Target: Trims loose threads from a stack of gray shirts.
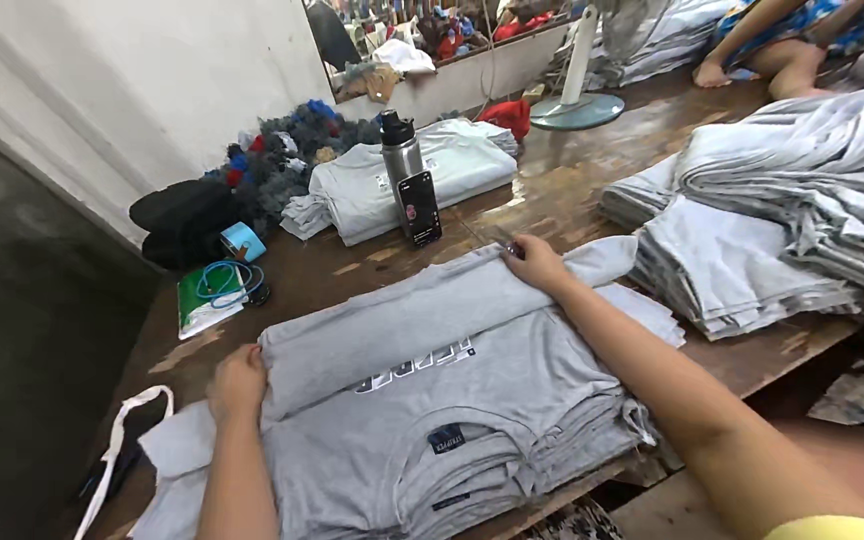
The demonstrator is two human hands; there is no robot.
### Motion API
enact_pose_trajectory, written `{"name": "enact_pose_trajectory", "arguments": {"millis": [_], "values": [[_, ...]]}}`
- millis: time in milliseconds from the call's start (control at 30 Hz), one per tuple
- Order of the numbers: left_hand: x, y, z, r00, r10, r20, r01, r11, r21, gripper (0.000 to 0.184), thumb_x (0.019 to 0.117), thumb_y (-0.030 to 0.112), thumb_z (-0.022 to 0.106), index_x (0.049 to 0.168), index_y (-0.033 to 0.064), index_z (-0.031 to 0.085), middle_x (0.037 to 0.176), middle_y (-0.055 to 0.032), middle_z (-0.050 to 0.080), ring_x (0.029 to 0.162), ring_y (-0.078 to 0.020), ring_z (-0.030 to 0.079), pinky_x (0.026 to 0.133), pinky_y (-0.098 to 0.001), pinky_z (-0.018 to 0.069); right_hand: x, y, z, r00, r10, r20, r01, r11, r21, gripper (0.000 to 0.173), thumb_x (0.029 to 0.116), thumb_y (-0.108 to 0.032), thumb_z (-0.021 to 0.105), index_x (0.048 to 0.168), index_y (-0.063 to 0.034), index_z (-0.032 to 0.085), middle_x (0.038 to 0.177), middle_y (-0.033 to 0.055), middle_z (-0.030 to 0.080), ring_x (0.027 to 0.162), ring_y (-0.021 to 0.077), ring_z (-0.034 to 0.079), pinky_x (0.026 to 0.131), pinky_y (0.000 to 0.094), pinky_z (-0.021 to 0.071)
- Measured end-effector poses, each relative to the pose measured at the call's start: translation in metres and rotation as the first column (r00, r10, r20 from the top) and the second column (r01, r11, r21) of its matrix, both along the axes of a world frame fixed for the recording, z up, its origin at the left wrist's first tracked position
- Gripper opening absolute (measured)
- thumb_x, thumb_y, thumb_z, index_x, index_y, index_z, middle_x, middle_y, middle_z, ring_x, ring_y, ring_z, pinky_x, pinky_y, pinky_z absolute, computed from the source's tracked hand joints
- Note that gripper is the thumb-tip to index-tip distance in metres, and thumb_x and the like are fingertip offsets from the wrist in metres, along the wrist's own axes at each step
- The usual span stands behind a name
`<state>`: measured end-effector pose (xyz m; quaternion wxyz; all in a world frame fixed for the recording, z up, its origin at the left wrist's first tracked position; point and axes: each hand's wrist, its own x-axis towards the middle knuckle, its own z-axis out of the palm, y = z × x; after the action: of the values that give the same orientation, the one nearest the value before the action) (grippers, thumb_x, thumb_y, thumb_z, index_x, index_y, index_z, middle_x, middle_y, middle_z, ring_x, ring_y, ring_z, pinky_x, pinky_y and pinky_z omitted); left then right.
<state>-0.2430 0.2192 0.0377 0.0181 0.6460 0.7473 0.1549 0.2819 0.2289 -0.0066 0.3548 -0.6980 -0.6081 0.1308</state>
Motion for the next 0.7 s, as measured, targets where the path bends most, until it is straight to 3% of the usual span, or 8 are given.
{"name": "enact_pose_trajectory", "arguments": {"millis": [167, 233, 300, 400, 500, 567, 633, 700], "values": [[-0.013, -0.008, -0.013, 0.996, -0.093, 0.005, 0.088, 0.951, 0.296, 0.04, 0.1094, 0.024, 0.042, 0.127, -0.0025, 0.066, 0.127, -0.0296, 0.065, 0.125, -0.0492, 0.057, 0.106, -0.0664, 0.0395, 0.007, -0.016, -0.006, 1.0, -0.011, 0.007, 0.009, 0.954, 0.298, 0.038, 0.1005, -0.026, 0.062, 0.105, 0.011, 0.06, 0.104, 0.0293, 0.06, 0.101, 0.0457, 0.061, 0.09, 0.0608, 0.0483], [-0.005, -0.02, -0.003, 0.973, -0.231, -0.021, 0.212, 0.851, 0.481, 0.039, 0.1061, 0.024, 0.049, 0.123, -0.0065, 0.067, 0.117, -0.0314, 0.067, 0.115, -0.0508, 0.062, 0.1, -0.066, 0.0435, 0.001, -0.034, 0.015, 0.995, 0.072, -0.066, -0.036, 0.899, 0.437, 0.039, 0.1028, -0.024, 0.057, 0.116, 0.0129, 0.053, 0.105, 0.0261, 0.059, 0.094, 0.0348, 0.063, 0.085, 0.0494, 0.0536], [0.018, -0.046, 0.016, 0.929, -0.37, 0.028, 0.295, 0.783, 0.548, 0.044, 0.1048, 0.027, 0.052, 0.127, -0.0098, 0.062, 0.112, -0.0303, 0.067, 0.104, -0.0418, 0.066, 0.093, -0.0544, 0.0514, -0.008, -0.063, 0.046, 0.966, 0.208, -0.156, -0.086, 0.821, 0.564, 0.033, 0.106, -0.021, 0.05, 0.118, 0.0098, 0.046, 0.105, 0.0178, 0.062, 0.084, 0.0203, 0.068, 0.076, 0.038, 0.0603], [0.077, -0.109, 0.038, 0.832, -0.542, 0.121, 0.437, 0.774, 0.457, 0.047, 0.1018, 0.03, 0.057, 0.128, -0.0083, 0.062, 0.102, -0.0215, 0.071, 0.093, -0.0279, 0.069, 0.085, -0.0441, 0.0558, -0.025, -0.127, 0.078, 0.91, 0.391, -0.139, -0.201, 0.708, 0.677, 0.016, 0.1071, -0.024, 0.053, 0.108, -0.0084, 0.049, 0.094, 0.0, 0.063, 0.066, 0.0055, 0.062, 0.058, 0.0254, 0.0581], [0.143, -0.176, 0.028, 0.705, -0.675, 0.219, 0.652, 0.738, 0.178, 0.063, 0.097, 0.047, 0.062, 0.142, 0.004, 0.058, 0.1, -0.0084, 0.075, 0.095, -0.0267, 0.07, 0.089, -0.054, 0.0531, -0.05, -0.173, 0.053, 0.908, 0.398, -0.128, -0.203, 0.689, 0.696, 0.01, 0.1045, -0.025, 0.057, 0.103, -0.017, 0.052, 0.084, -0.0056, 0.058, 0.062, 0.0002, 0.053, 0.054, 0.0191, 0.0485], [0.183, -0.204, 0.004, 0.612, -0.758, 0.227, 0.771, 0.635, 0.041, 0.082, 0.0934, 0.061, 0.061, 0.153, 0.0062, 0.047, 0.109, -0.0074, 0.076, 0.103, -0.0293, 0.071, 0.096, -0.0618, 0.0489, -0.07, -0.194, 0.019, 0.908, 0.372, -0.192, -0.168, 0.745, 0.646, 0.014, 0.1049, -0.026, 0.056, 0.111, -0.015, 0.05, 0.086, -0.0071, 0.057, 0.07, -0.0037, 0.053, 0.063, 0.0151, 0.0478], [0.214, -0.218, -0.021, 0.566, -0.792, 0.227, 0.799, 0.595, 0.085, 0.095, 0.0851, 0.068, 0.065, 0.154, 0.0052, 0.045, 0.115, -0.0096, 0.073, 0.109, -0.029, 0.069, 0.097, -0.0622, 0.0501, -0.085, -0.209, -0.01, 0.897, 0.347, -0.273, -0.139, 0.81, 0.57, 0.022, 0.1037, -0.026, 0.058, 0.113, -0.0073, 0.054, 0.08, -0.0068, 0.056, 0.067, -0.0065, 0.05, 0.061, 0.0117, 0.0451], [0.23, -0.223, -0.034, 0.548, -0.78, 0.301, 0.772, 0.61, 0.177, 0.103, 0.0805, 0.073, 0.065, 0.155, 0.005, 0.043, 0.121, -0.0099, 0.072, 0.114, -0.0258, 0.068, 0.102, -0.0604, 0.0473, -0.091, -0.222, -0.029, 0.878, 0.334, -0.342, -0.119, 0.845, 0.521, 0.024, 0.1023, -0.028, 0.059, 0.097, -0.0049, 0.061, 0.073, -0.0072, 0.054, 0.062, -0.0085, 0.046, 0.056, 0.009, 0.0397]]}}
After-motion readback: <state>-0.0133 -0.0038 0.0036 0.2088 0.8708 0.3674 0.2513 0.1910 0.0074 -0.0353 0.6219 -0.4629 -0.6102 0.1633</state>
